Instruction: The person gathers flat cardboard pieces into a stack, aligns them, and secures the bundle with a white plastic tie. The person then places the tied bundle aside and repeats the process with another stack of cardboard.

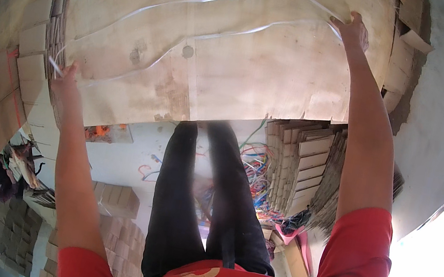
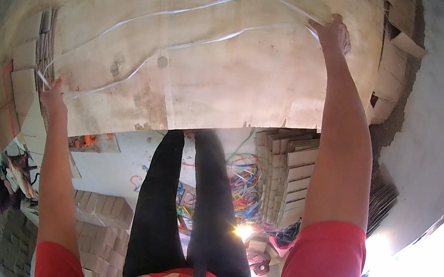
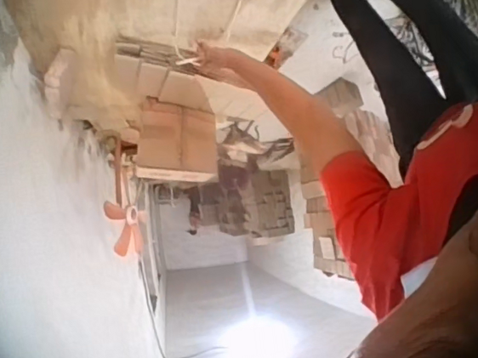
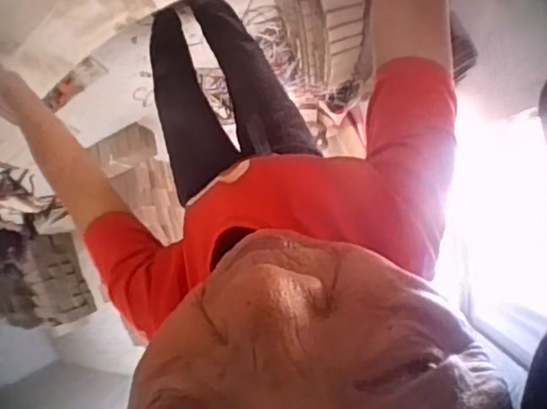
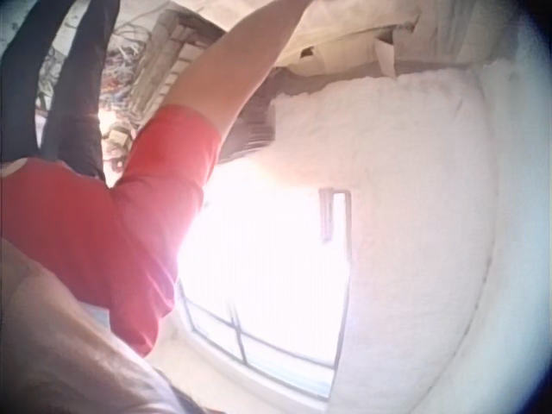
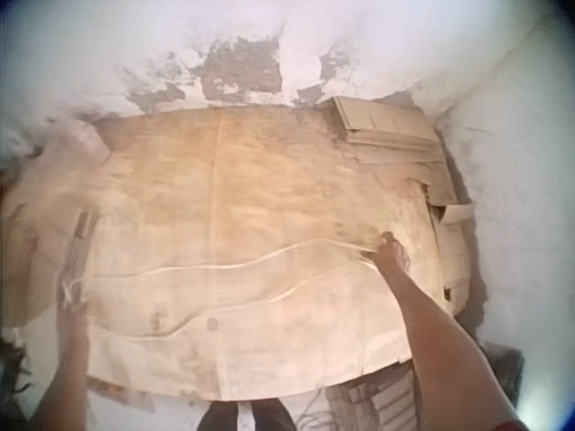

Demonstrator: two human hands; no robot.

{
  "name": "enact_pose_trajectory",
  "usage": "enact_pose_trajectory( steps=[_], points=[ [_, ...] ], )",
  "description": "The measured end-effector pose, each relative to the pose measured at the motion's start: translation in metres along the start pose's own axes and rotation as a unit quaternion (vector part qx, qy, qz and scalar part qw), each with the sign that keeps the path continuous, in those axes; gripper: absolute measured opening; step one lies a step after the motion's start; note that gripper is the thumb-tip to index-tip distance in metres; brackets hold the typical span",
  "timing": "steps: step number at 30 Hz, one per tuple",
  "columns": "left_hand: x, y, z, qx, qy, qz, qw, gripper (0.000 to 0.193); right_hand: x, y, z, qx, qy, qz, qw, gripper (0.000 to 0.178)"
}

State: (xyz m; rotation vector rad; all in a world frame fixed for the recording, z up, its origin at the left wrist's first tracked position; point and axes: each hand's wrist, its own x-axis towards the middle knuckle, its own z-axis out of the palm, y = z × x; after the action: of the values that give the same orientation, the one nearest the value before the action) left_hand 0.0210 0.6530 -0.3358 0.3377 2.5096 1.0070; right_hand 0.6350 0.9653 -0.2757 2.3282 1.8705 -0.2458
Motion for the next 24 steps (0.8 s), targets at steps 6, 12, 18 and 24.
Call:
enact_pose_trajectory(
  steps=[6,12,18,24],
  points=[
    [-0.02,-0.025,-0.068,0.117,-0.046,0.136,0.983,0.069,-0.003,0.008,-0.027,0.119,0.153,-0.163,0.968,0.069],
    [-0.097,0.007,-0.098,0.161,0.056,0.119,0.978,0.07,-0.156,0.023,-0.04,0.191,0.17,-0.135,0.957,0.055],
    [-0.193,0.067,-0.029,0.303,-0.276,0.309,0.858,0.066,-0.425,0.126,0.029,0.16,-0.151,0.014,0.975,0.026],
    [-0.262,0.084,0.019,0.278,-0.523,0.374,0.713,0.056,-0.657,0.162,-0.009,0.145,-0.389,0.121,0.902,0.029]
  ],
)
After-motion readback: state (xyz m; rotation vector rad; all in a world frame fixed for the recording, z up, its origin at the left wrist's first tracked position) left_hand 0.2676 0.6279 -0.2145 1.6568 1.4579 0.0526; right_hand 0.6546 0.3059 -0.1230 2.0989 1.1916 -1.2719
